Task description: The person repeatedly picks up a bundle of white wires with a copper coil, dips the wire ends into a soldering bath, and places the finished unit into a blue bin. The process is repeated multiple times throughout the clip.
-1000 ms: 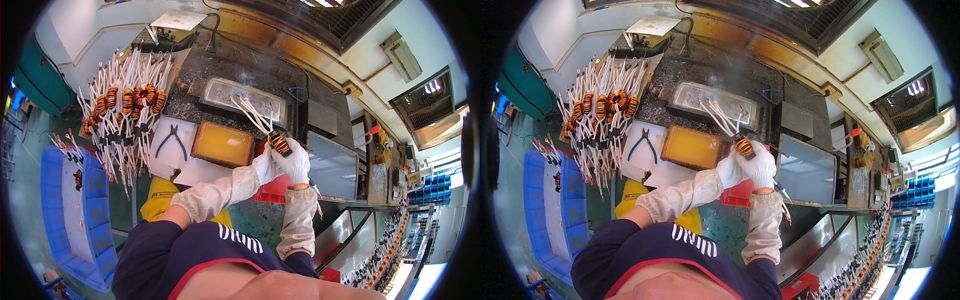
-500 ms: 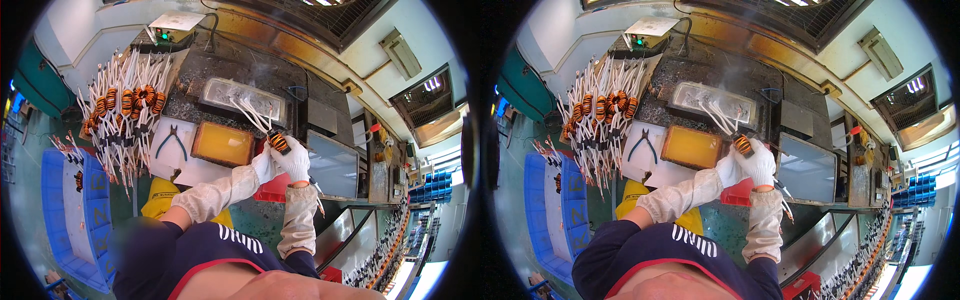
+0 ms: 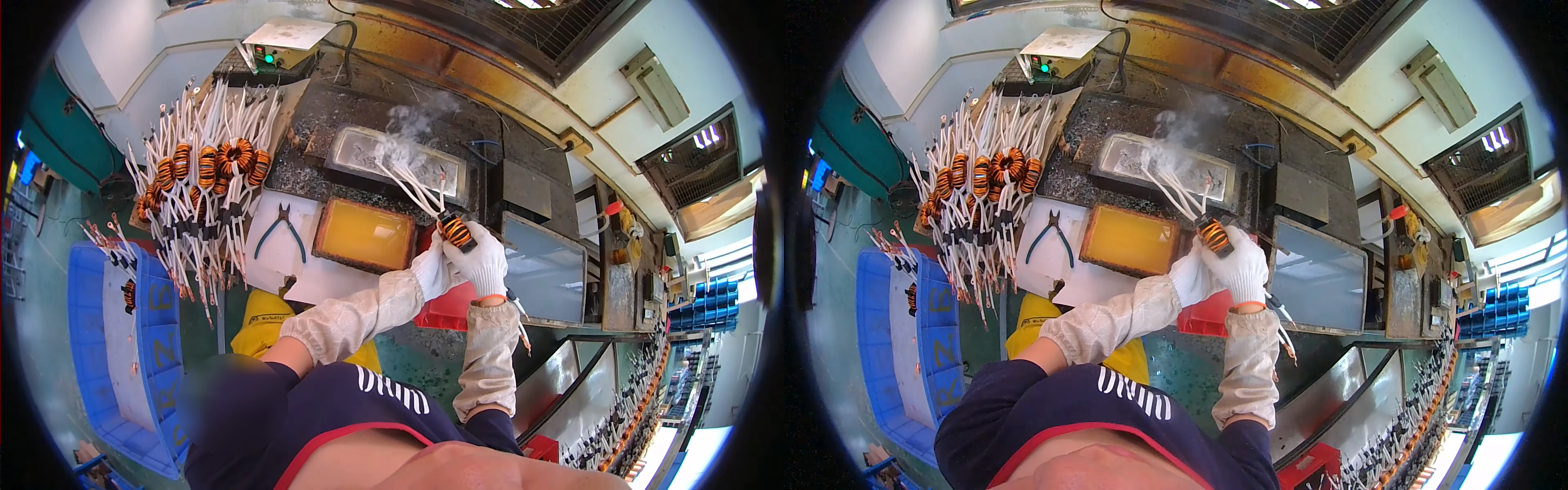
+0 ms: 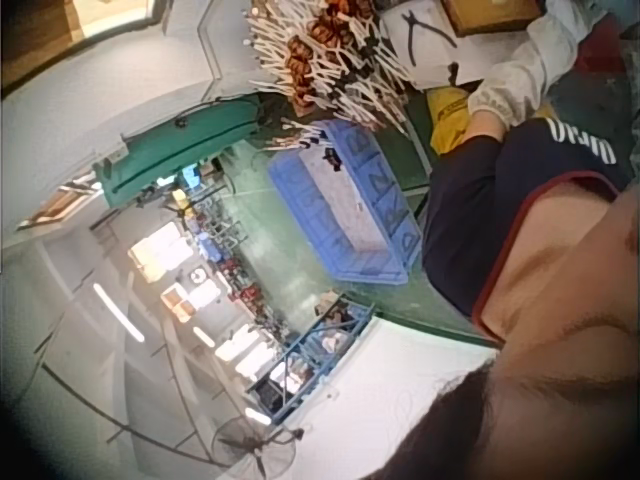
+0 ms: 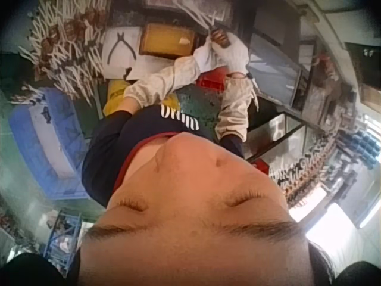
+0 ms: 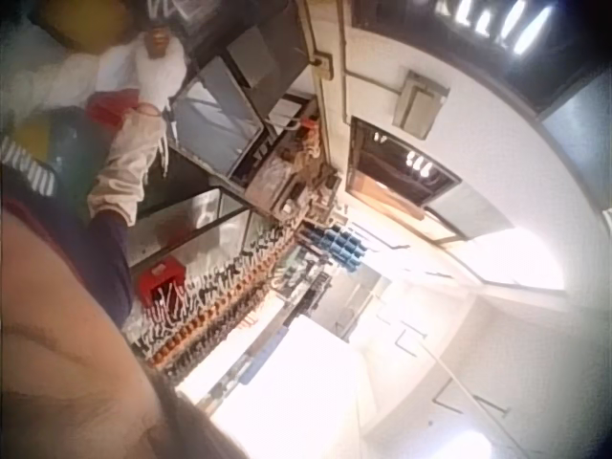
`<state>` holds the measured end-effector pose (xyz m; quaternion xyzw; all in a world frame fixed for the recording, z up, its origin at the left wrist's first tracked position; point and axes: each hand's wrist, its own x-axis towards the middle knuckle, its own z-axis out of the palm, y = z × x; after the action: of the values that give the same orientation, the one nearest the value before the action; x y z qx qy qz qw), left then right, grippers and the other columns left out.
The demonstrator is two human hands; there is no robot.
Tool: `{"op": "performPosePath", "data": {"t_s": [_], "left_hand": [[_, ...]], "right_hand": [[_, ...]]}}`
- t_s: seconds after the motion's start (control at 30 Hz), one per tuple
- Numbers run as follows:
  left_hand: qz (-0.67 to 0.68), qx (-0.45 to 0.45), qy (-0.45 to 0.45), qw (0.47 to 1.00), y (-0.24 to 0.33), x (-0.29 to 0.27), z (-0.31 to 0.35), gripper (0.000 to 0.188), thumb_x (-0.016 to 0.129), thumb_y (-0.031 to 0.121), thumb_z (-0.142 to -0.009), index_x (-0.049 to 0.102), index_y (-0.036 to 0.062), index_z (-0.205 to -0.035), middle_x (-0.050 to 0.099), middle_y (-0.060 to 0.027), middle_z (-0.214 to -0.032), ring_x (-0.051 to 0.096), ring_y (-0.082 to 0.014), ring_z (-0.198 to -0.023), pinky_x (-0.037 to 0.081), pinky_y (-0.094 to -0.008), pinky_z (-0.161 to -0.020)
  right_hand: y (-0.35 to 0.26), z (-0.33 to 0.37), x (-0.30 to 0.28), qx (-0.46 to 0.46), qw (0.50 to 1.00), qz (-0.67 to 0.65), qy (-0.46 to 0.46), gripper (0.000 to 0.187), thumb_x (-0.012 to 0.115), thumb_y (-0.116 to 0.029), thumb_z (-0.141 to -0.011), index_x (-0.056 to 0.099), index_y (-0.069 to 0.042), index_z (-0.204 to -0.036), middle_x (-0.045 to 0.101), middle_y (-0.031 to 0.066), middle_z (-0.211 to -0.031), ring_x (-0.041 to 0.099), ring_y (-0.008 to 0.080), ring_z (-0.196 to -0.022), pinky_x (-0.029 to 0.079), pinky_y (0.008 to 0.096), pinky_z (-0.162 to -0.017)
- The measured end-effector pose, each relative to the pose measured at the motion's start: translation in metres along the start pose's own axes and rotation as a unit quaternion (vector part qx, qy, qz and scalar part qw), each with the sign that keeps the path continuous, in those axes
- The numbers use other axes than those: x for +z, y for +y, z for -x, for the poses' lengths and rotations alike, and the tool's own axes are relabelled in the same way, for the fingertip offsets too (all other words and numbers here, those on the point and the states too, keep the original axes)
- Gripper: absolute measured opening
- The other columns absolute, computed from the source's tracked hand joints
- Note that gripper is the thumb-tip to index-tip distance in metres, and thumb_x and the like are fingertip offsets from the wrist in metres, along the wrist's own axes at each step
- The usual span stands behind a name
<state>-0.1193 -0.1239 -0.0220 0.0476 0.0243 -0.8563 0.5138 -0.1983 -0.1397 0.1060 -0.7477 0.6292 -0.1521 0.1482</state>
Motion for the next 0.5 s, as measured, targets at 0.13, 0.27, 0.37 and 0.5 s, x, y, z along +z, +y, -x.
{"op": "performPosePath", "data": {"t_s": [0.13, 0.27, 0.37, 0.5], "left_hand": [[-0.005, 0.001, -0.008, 1.000, -0.0002, -0.0013, 0.0005, 0.056, 0.029, 0.054, -0.101, 0.044, 0.0139, -0.137, 0.055, -0.0087, -0.134, 0.056, -0.0271, -0.120, 0.046, -0.0470, -0.102], [-0.004, 0.003, -0.011, 1.000, -0.0002, -0.0030, 0.0002, 0.057, 0.030, 0.054, -0.101, 0.044, 0.0135, -0.137, 0.055, -0.0087, -0.134, 0.056, -0.0268, -0.120, 0.046, -0.0471, -0.101], [-0.007, -0.002, -0.005, 1.000, 0.0006, -0.0012, 0.0005, 0.057, 0.030, 0.054, -0.101, 0.044, 0.0132, -0.137, 0.054, -0.0088, -0.135, 0.055, -0.0265, -0.121, 0.045, -0.0469, -0.103], [0.004, -0.007, 0.000, 1.000, 0.0008, 0.0021, 0.0015, 0.057, 0.030, 0.054, -0.101, 0.044, 0.0129, -0.138, 0.053, -0.0090, -0.136, 0.054, -0.0264, -0.123, 0.043, -0.0466, -0.105]], "right_hand": [[0.0025, 0.0002, 0.0016, -0.008, 1.000, -0.002, 0.011, 0.053, 0.072, -0.039, -0.068, 0.066, -0.008, -0.111, 0.069, 0.0180, -0.098, 0.067, 0.0365, -0.091, 0.053, 0.0422, -0.079], [0.0043, -0.0010, 0.0036, -0.013, 1.000, -0.002, 0.009, 0.050, 0.072, -0.039, -0.068, 0.067, -0.008, -0.107, 0.069, 0.0179, -0.097, 0.067, 0.0365, -0.090, 0.053, 0.0423, -0.079], [0.0040, -0.0007, 0.0037, -0.016, 1.000, -0.001, 0.014, 0.049, 0.072, -0.039, -0.068, 0.067, -0.008, -0.106, 0.069, 0.0178, -0.096, 0.067, 0.0363, -0.090, 0.053, 0.0423, -0.079], [0.0039, -0.0010, 0.0029, -0.014, 1.000, -0.001, 0.007, 0.051, 0.072, -0.039, -0.068, 0.067, -0.008, -0.108, 0.069, 0.0179, -0.097, 0.067, 0.0361, -0.091, 0.053, 0.0420, -0.080]]}}
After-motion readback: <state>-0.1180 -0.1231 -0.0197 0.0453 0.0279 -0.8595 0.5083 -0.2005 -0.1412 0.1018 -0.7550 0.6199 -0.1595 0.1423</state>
